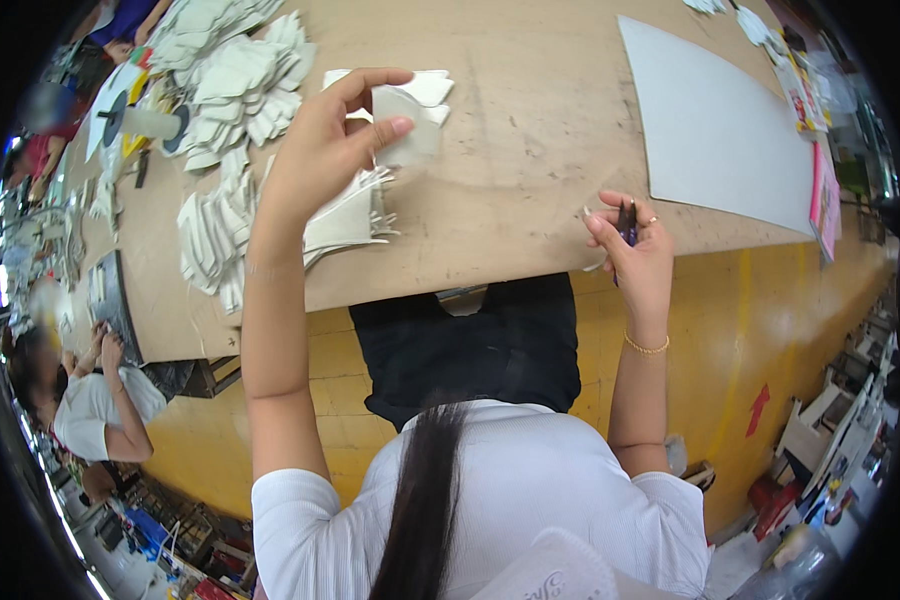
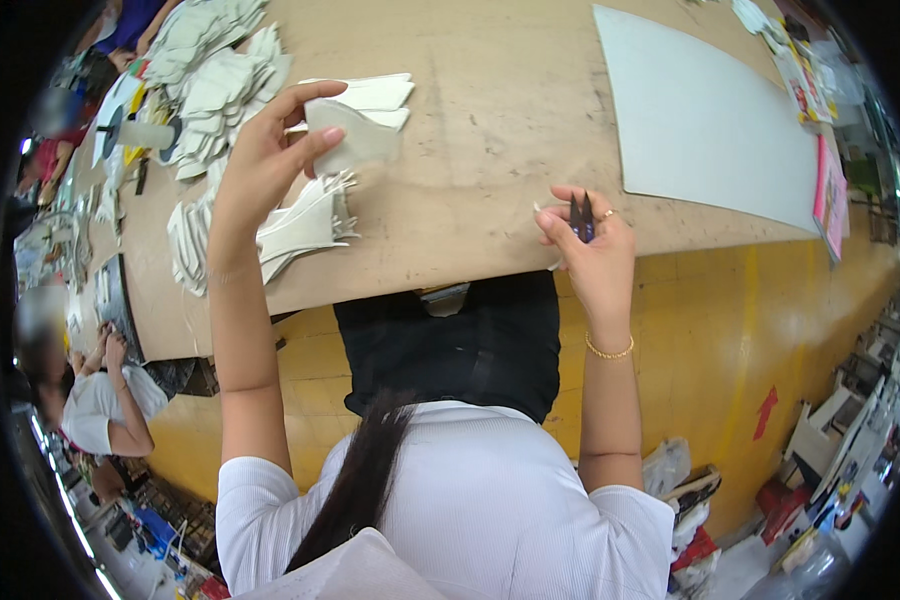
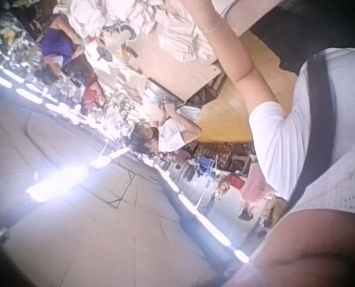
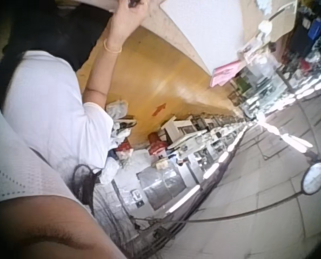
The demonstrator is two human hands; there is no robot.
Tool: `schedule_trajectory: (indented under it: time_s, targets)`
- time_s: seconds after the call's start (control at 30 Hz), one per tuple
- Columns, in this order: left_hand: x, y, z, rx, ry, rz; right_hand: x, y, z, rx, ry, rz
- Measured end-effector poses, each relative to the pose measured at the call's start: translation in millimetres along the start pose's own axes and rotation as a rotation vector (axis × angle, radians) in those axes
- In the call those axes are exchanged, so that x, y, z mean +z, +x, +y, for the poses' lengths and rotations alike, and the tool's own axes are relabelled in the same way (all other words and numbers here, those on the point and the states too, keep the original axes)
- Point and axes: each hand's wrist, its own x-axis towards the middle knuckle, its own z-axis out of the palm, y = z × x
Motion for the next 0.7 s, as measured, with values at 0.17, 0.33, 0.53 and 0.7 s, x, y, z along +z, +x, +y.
schedule_trajectory:
  time_s: [0.17,0.33,0.53,0.7]
  targets:
    - [48,-43,29,-0.001,-0.356,-0.057,-19,5,4,-0.021,0.068,-0.018]
    - [77,-78,-46,-0.408,-0.015,-0.102,-22,7,-14,0.018,0.096,-0.027]
    - [98,-114,-74,0.019,0.532,0.272,11,12,-20,0.012,-0.062,-0.261]
    - [103,-127,-94,0.325,0.752,0.299,85,22,-19,-0.016,-0.188,-0.531]
